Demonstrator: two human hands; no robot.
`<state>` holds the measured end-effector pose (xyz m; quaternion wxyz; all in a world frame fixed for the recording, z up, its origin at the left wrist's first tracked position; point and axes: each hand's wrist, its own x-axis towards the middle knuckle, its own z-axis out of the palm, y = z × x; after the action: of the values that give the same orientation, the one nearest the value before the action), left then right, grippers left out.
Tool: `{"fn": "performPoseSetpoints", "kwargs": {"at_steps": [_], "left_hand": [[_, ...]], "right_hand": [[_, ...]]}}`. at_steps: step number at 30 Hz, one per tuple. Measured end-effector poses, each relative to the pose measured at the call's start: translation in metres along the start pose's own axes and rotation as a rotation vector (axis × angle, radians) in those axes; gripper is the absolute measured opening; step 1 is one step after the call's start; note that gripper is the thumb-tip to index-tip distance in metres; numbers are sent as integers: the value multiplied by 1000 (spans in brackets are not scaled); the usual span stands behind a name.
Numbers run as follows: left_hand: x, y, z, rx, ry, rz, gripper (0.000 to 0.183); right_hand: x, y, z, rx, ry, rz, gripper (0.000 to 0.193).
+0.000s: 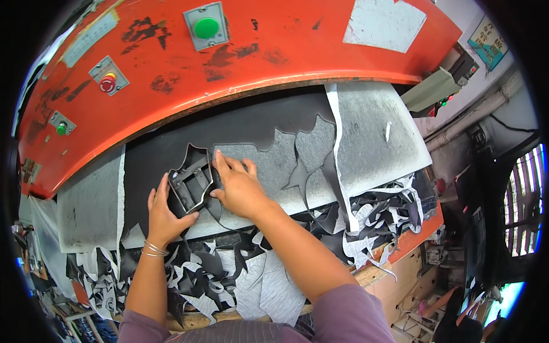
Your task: Using an industrial die-cutting machine to cut patterns from material for shoe production.
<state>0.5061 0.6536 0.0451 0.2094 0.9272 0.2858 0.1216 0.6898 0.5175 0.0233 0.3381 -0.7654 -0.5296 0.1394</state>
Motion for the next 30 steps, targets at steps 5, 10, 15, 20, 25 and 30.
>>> {"fn": "performPoseSetpoints", "kwargs": {"at_steps": [5, 10, 15, 20, 25, 30], "left_hand": [[4, 4, 3, 10, 44, 13, 109], [3, 11, 2, 19, 40, -21, 109], [7, 8, 4, -9, 58, 7, 109], [2, 8, 3, -31, 67, 0, 108], [2, 4, 1, -28, 73, 8, 107], [-6, 9, -5, -8, 40, -4, 109]], "right_hand": [[3, 10, -4, 119, 19, -23, 85], [3, 9, 2, 40, 60, -80, 83], [2, 8, -3, 15, 90, -97, 79], [-1, 6, -1, -47, 60, -87, 79], [0, 3, 1, -82, 55, -94, 79], [-5, -4, -4, -118, 46, -93, 80]]}}
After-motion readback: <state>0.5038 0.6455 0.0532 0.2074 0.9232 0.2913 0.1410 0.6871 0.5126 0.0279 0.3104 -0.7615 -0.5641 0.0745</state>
